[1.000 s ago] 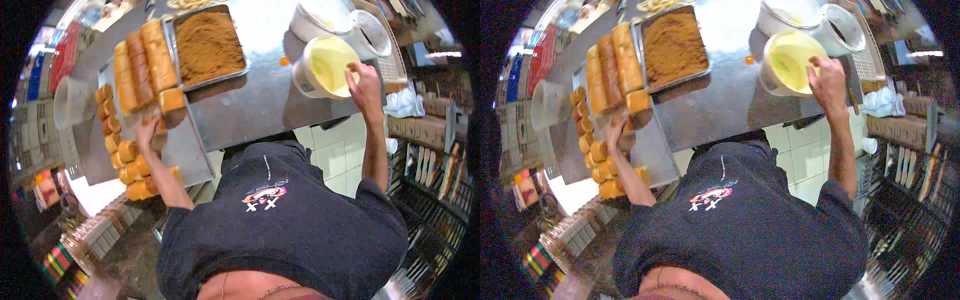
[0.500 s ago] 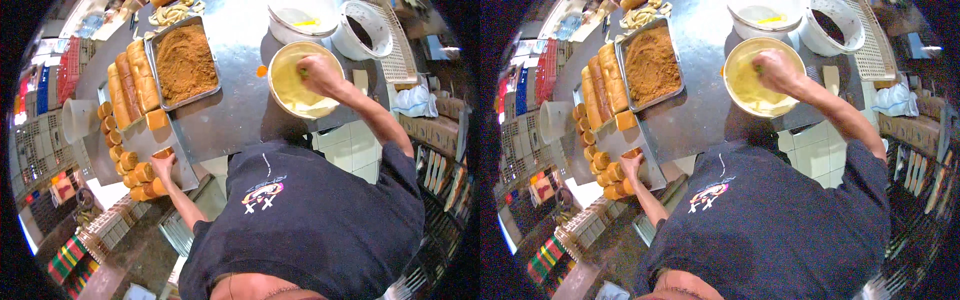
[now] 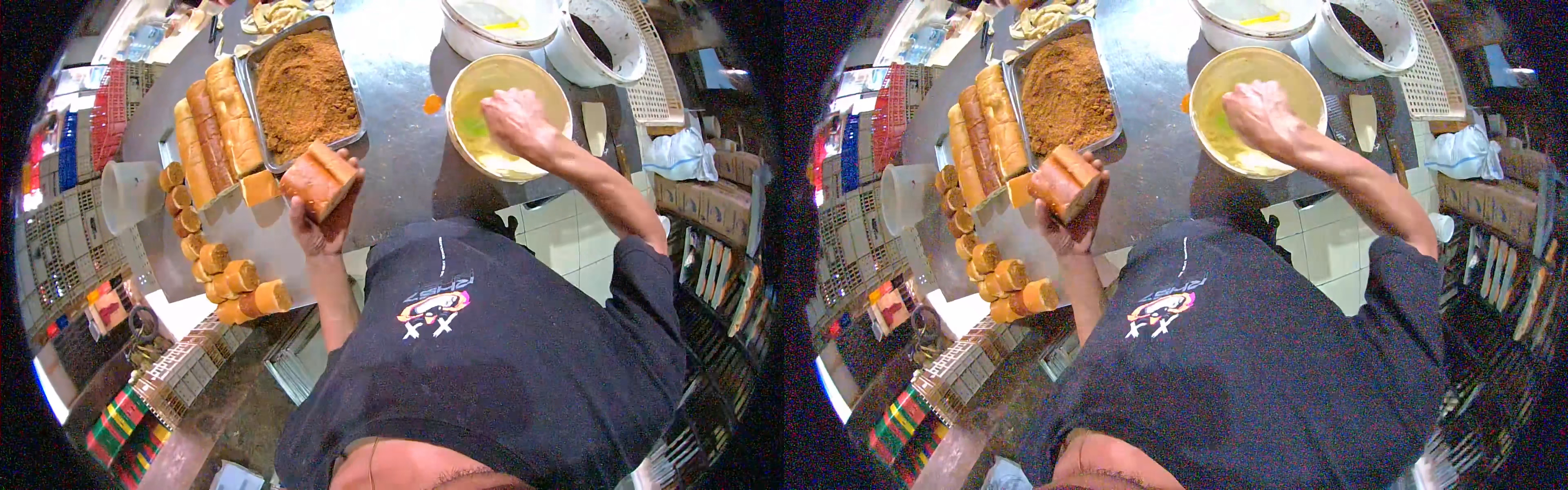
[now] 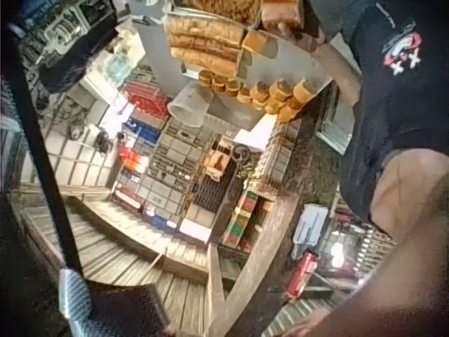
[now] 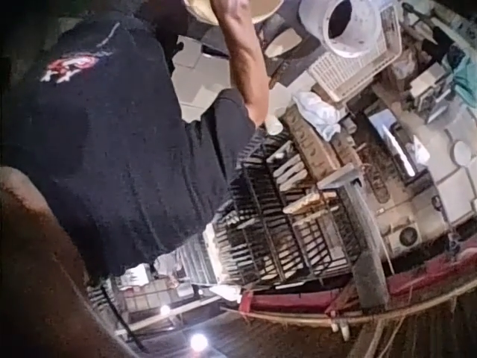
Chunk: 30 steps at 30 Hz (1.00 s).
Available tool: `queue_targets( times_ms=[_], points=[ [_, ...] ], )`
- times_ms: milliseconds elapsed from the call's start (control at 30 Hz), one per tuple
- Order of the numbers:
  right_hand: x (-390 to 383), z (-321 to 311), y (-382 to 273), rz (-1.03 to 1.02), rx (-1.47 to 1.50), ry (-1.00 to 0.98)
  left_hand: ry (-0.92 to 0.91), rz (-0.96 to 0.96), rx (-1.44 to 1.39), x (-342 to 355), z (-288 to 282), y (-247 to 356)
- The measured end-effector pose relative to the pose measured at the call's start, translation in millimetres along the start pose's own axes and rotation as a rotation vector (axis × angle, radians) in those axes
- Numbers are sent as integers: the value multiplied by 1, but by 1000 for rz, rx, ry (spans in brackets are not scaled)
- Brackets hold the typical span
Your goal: Spread butter or cream onto bread rolls and dip them in crumbs.
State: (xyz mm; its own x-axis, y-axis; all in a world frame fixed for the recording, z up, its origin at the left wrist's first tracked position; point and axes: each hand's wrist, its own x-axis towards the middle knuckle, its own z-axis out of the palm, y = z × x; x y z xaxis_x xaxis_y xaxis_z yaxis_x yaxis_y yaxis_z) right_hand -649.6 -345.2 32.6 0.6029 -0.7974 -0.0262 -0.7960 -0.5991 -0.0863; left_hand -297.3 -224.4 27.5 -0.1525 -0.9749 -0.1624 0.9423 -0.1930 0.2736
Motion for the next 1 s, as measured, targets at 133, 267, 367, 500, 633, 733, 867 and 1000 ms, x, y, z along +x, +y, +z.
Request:
queue_targets(
  times_ms=[133,267,367,500,633,733,867,1000],
  points=[
    [2,-9,-3,136,243,-308,138,59,599,25,38,-15],
    [-50,-64,25,386,637,-156,-57,249,1214,49,94,-30],
    [-89,-73,16,588,1134,38,-217,318,1399,67,104,-49],
    [-106,-91,-41,488,1109,481,-366,331,1447,86,125,-70],
    [-104,-92,-77,342,786,583,-498,436,1594,92,138,-79],
    [-120,-97,-62,329,743,531,-506,428,1526,95,135,-73],
    [-130,-106,-42,337,779,541,-492,302,1484,88,122,-63],
    [-87,-86,-56,147,505,605,-497,257,1455,73,125,-68]
  ],
)
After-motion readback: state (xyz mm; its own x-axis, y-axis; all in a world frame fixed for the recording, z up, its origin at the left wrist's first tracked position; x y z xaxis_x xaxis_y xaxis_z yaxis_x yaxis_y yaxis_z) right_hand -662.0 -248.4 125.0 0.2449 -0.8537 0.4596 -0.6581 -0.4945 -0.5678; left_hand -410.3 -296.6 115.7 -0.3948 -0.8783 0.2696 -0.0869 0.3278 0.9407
